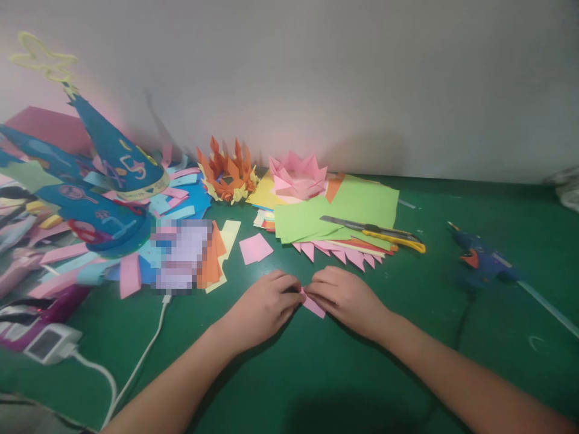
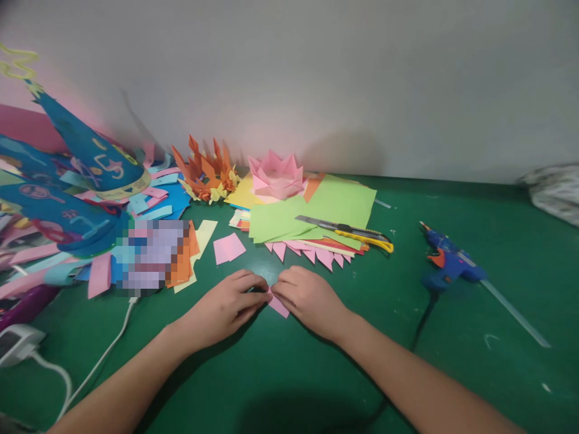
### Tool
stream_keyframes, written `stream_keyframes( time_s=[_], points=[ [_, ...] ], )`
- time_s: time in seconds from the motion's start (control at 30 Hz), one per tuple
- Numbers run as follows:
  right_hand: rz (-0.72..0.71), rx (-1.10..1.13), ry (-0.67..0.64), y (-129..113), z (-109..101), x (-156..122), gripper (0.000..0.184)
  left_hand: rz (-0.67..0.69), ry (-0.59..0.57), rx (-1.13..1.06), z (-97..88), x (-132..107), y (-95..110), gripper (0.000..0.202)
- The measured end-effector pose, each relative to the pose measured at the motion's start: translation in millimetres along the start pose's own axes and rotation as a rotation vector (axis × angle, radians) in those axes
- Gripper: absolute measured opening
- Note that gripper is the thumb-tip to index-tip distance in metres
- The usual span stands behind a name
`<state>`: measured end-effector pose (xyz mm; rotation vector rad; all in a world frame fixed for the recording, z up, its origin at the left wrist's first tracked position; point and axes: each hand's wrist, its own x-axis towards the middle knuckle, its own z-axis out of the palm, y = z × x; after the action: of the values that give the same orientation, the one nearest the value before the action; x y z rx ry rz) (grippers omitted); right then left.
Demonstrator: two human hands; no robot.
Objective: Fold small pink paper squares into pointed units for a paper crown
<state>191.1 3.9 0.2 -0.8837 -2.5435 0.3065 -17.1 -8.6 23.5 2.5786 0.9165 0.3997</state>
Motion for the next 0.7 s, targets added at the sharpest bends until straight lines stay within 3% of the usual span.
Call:
stream_keyframes(
  time_s=[0.3, 0.7],
  points=[
    [-0.148, -0.182, -0.063, -0.3, -3.3, -2.0, 0.027, 0.006, 0.015, -0.002, 0.5, 0.4, 1.1, 0.026],
    [-0.193, -0.204, -0.071, 0.3, -5.2, -0.6, 0.029, -0.006, -0.003, -0.036, -0.9, 0.2, 2.5, 0.027]
  ],
)
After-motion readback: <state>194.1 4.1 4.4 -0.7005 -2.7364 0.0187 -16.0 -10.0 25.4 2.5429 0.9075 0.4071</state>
